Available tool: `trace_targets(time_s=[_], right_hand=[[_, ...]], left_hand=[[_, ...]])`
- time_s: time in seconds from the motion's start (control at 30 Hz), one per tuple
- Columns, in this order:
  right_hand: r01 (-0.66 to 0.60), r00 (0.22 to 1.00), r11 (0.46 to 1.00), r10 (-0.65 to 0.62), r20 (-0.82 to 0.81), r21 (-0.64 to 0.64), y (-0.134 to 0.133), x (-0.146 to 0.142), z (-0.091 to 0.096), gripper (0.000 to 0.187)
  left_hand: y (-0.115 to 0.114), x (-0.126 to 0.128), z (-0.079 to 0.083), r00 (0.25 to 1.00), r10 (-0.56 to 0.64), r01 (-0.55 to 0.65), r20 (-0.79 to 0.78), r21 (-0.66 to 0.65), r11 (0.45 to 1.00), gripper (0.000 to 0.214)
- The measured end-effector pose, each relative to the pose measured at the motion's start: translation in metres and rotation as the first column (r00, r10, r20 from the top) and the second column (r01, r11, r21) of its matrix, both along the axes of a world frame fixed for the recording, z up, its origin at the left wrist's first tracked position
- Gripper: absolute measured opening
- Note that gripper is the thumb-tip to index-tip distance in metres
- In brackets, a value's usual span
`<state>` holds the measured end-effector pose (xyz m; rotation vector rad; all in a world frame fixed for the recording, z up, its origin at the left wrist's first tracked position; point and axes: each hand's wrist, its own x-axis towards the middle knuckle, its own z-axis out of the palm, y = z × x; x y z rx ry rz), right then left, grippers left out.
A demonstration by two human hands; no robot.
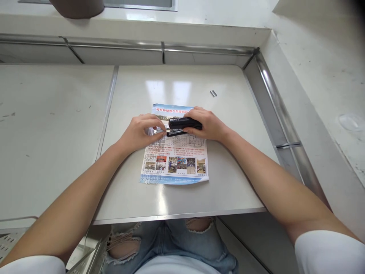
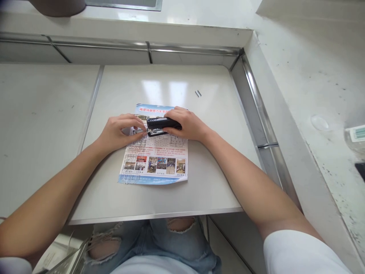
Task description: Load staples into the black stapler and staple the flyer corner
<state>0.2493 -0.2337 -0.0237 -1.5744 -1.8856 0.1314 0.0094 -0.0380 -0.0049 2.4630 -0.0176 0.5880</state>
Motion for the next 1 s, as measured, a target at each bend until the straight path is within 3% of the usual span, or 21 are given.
trace_targets(time_s=[0.37, 0.5, 0.57, 0.67, 0.77, 1.0], right_hand=[[-0.045, 0.998, 0.999, 0.046, -0.043, 0.019, -0.001, 0.002, -0.001, 0.035], [-0.021, 1.000, 0.999, 0.021, -0.013, 0.044, 0.000, 0.002, -0.003, 0.029], [-0.013, 1.000, 0.997, 0.014, -0.011, 0.081, -0.001, 0.003, -0.003, 0.026], [0.002, 0.999, 0.989, 0.005, -0.046, 0.150, -0.003, 0.004, -0.001, 0.025], [0.039, 0.995, 0.980, -0.021, -0.093, 0.195, -0.004, 0.004, 0.000, 0.027], [0.041, 0.990, 0.976, -0.011, -0.141, 0.214, -0.005, -0.004, 0.003, 0.029]], left_hand=[[0.013, -0.009, 0.007, 0.995, -0.090, 0.090, -0.053, 0.010, 0.996, 0.015], [0.016, -0.010, 0.010, 0.981, -0.149, 0.151, -0.124, 0.006, 0.989, 0.005], [0.016, -0.011, 0.010, 0.978, -0.167, 0.169, -0.129, 0.002, 0.986, 0.012], [0.014, -0.011, 0.011, 0.985, -0.151, 0.148, -0.079, -0.042, 0.988, 0.015], [0.011, -0.011, 0.012, 0.993, -0.114, 0.110, -0.025, -0.116, 0.987, 0.003], [0.006, -0.011, 0.008, 0.998, -0.045, 0.051, 0.036, -0.180, 0.982, 0.006]])
